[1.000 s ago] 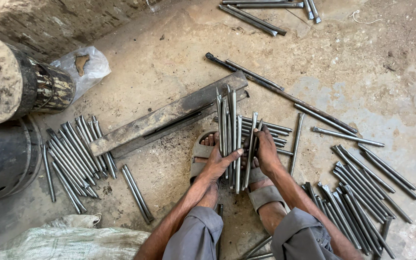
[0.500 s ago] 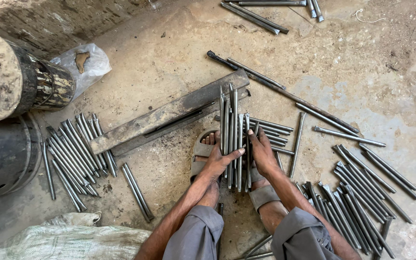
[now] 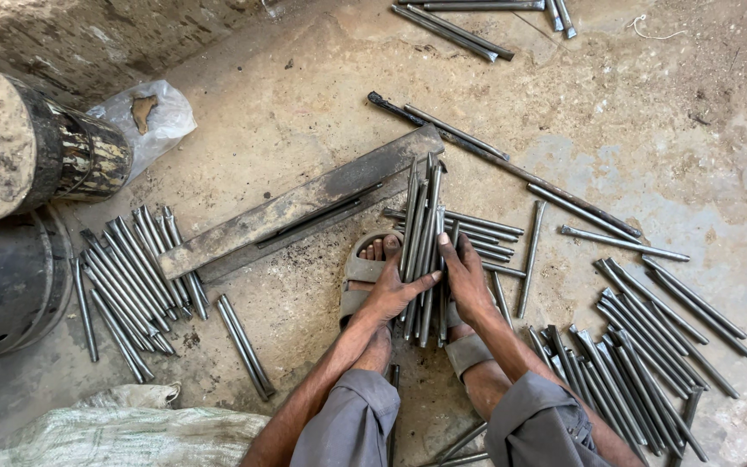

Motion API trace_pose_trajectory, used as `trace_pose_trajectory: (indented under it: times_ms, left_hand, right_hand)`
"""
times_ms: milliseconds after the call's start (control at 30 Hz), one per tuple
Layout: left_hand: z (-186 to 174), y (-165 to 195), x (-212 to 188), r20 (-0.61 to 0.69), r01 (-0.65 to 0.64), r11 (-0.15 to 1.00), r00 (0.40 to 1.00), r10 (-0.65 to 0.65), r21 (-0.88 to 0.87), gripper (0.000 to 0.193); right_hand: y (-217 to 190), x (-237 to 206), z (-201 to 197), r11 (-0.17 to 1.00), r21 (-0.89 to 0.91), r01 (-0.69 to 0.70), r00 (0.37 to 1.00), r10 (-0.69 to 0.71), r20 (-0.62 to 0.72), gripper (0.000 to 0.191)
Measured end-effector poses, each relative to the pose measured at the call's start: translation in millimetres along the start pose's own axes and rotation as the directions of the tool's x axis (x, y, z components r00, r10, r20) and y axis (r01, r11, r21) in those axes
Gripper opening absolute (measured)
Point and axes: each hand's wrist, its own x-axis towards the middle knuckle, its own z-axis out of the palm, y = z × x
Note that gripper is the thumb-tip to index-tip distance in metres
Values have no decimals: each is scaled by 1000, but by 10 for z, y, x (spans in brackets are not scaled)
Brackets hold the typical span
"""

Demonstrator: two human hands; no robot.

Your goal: The person sits on the floor and sorts metal rods by hand, gathering them into neat piles. The person repeatedly picks up rods, aligns them, and places them into organized stacks on the concrete floor.

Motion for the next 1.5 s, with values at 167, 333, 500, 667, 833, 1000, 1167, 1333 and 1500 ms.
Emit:
trace_pose_trajectory:
  times_ms: [167, 333, 500, 667, 833, 1000, 1167, 1333, 1500]
  left_hand:
    - [-33, -16, 17, 1, 56, 996, 998, -56, -73, 96]
    - [-53, -6, 7, -52, 39, 996, 998, -43, -77, 91]
    - [-66, 50, -21, -28, 33, 994, 999, -36, -100, 86]
    - [-90, 137, -43, -5, 55, 994, 998, -56, -89, 76]
    - [-71, 146, -45, -5, 70, 996, 998, -70, -58, 67]
    - [-52, 110, -46, 7, 94, 993, 996, -94, -66, 70]
    - [-39, 95, -78, 3, 113, 985, 993, -114, -132, 74]
    - [-42, 77, -75, -38, 73, 989, 996, -78, -126, 75]
    - [-61, 34, -52, 30, 23, 998, 999, -21, -64, 68]
  right_hand:
    - [-47, 2, 45, 985, 119, 124, 992, -127, 12, 98]
    - [-105, -46, 19, 954, 251, 166, 986, -165, -26, 59]
    - [-230, -102, 5, 946, 284, 158, 987, -152, -43, 37]
    - [-394, -204, 46, 933, 324, 153, 988, -155, -21, 31]
    - [-449, -271, 10, 929, 359, 83, 993, -108, 49, 33]
    - [-398, -262, -54, 959, 267, 96, 992, -113, 52, 35]
    - [-328, -249, -131, 937, 335, 95, 988, -131, 87, 35]
    - [-337, -254, -110, 891, 442, 101, 987, -146, 67, 30]
    - [-421, -280, -42, 924, 356, 142, 985, -168, 43, 32]
